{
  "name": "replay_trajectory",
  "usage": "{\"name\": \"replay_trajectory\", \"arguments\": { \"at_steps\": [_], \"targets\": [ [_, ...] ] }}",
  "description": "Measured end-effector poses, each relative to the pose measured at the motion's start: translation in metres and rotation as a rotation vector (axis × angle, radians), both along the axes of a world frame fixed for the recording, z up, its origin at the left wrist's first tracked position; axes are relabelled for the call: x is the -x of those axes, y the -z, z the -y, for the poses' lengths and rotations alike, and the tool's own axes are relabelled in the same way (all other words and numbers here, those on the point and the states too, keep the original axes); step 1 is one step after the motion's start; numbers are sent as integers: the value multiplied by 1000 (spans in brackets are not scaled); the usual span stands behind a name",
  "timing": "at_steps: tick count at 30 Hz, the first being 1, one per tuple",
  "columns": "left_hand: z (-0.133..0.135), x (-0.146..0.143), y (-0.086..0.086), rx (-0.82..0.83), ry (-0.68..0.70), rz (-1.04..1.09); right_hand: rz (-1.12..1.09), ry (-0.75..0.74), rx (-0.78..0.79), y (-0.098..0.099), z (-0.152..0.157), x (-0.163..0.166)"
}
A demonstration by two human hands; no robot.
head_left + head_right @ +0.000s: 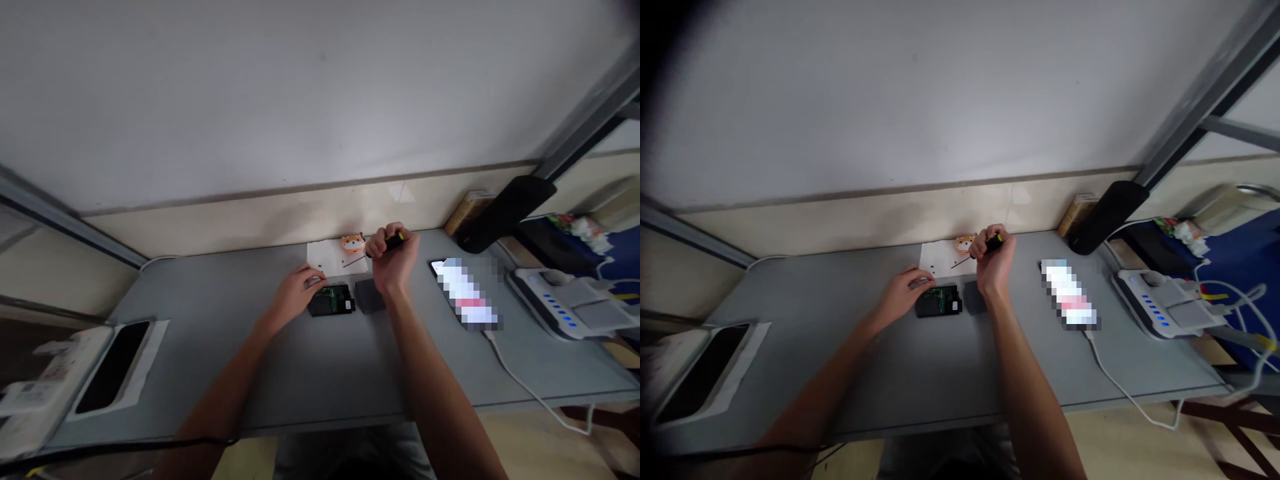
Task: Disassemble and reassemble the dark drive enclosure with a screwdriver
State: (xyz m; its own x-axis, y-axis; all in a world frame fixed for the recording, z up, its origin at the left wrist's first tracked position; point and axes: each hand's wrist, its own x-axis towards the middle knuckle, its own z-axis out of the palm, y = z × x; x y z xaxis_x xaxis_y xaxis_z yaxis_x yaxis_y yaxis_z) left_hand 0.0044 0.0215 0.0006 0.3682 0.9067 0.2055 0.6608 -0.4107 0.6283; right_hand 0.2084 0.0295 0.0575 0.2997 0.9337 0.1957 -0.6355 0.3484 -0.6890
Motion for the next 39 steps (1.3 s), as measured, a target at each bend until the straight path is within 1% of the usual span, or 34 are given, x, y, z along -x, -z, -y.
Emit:
{"name": "replay_trajectory", "arguments": {
  "at_steps": [2, 5, 7, 9, 11, 13, 16, 18, 20, 24, 27, 30, 32, 34, 36, 38, 39],
  "targets": [
    [-12, -12, -5, -36, 48, -85, -12, 48, 20, 3, -4, -11],
    [-34, -34, -10, -66, 70, -233, -43, 99, 49, 8, -7, -25],
    [-45, -45, -10, -70, 76, -255, -65, 122, 51, 11, -7, -32],
    [-47, -50, -9, -68, 76, -265, -69, 144, 41, 12, -6, -39],
    [-41, -49, -8, -72, 73, -269, -62, 169, 33, 12, -5, -45],
    [-27, -42, -7, -92, 72, -258, -54, 199, 27, 11, -4, -51],
    [2, -29, -3, -152, 164, -182, -42, 231, 13, 8, -3, -58],
    [19, -22, 2, -139, 192, -189, -44, 229, -2, 5, -1, -61],
    [30, -20, 7, -107, 169, -195, -61, 208, -19, 3, 0, -60],
    [33, -21, 12, -72, 97, -139, -86, 170, -37, 2, 1, -55],
    [30, -21, 6, -84, 62, -52, -77, 177, -25, 1, 1, -53],
    [33, -19, -4, -109, 4, 54, 3, 221, -45, -4, 3, -55],
    [40, -17, -10, -143, 1, 83, 67, 260, -84, -11, 9, -58],
    [49, -14, -10, -184, 79, 44, 134, 301, -133, -18, 17, -60],
    [58, -13, -6, -212, 212, -46, 258, 327, -166, -22, 27, -60],
    [65, -12, 2, -228, 314, -138, 498, 284, -156, -21, 35, -59],
    [67, -12, 6, -233, 343, -175, 649, 225, -137, -19, 38, -57]
  ]
}}
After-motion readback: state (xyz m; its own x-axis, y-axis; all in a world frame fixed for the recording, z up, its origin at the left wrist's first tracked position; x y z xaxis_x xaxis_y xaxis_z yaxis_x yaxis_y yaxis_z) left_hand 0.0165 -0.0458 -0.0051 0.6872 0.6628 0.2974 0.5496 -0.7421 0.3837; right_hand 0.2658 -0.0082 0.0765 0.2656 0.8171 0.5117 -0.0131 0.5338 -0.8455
